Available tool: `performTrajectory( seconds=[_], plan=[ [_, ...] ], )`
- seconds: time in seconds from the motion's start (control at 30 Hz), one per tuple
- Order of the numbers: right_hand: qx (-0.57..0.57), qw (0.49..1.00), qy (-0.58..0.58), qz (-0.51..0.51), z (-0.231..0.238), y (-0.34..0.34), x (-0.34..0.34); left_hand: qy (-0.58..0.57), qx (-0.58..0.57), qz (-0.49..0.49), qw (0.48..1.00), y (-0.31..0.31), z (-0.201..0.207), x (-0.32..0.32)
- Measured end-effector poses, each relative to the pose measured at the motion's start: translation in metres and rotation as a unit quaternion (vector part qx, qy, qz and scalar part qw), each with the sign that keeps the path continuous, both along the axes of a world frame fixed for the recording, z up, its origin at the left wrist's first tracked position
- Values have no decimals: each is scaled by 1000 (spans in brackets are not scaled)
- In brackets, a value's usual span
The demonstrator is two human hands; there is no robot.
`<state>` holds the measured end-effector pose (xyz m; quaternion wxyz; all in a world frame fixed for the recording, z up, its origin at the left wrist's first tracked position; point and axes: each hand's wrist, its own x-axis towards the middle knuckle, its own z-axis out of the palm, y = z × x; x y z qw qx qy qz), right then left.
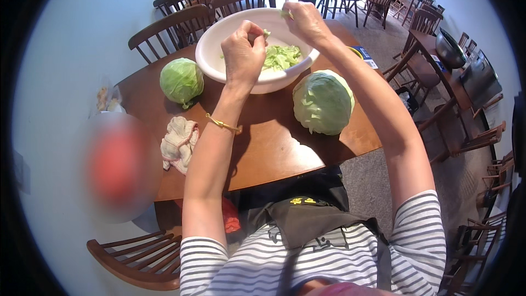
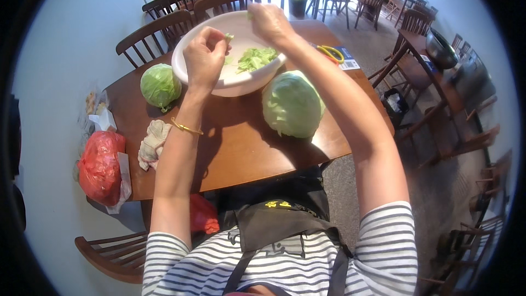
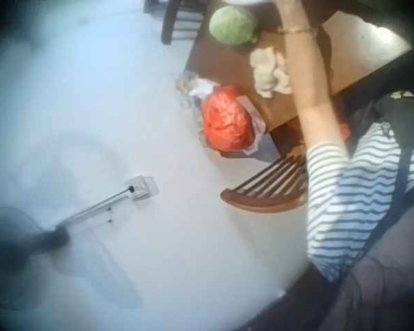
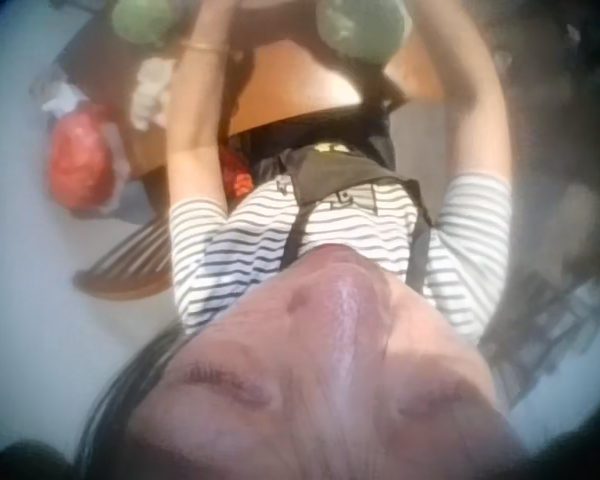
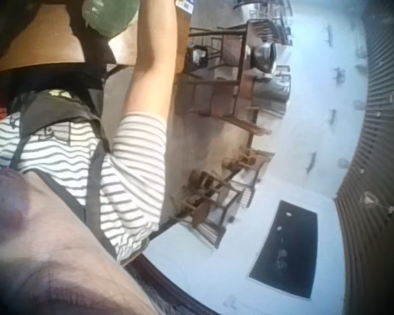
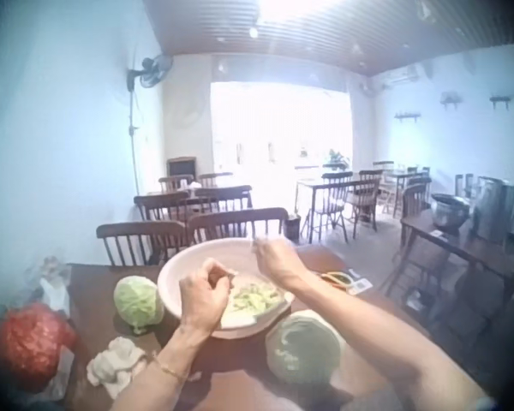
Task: The person stands at a wooden table and removes outer leaves from a cabbage by hand, placing them into a white bowl. They then use scissors to trim the core of a leaf before continuing to peel and trim additional leaves.
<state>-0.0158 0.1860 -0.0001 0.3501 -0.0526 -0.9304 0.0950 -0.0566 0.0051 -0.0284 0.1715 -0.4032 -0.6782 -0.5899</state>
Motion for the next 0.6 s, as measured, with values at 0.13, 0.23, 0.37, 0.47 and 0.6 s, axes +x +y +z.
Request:
performTrajectory(
  seconds=[0.13, 0.23, 0.37, 0.47, 0.6],
  plan=[
    [86, 993, -22, 81, -32, 16, 30, 301, -133, 250, 911, -11, -31, -16],
    [-107, 978, -132, 120, -19, 7, 78, 136, -116, 67, 982, -31, -38, 6],
    [-1, 983, -93, 156, -34, -19, 150, 6, -115, -99, 988, -45, -38, 73],
    [63, 989, -71, 109, -49, -43, 170, 12, -110, -141, 984, -37, -58, 96],
    [60, 993, -2, 104, -65, -41, 167, 30, -127, -120, 984, -25, -70, 107]
  ],
)
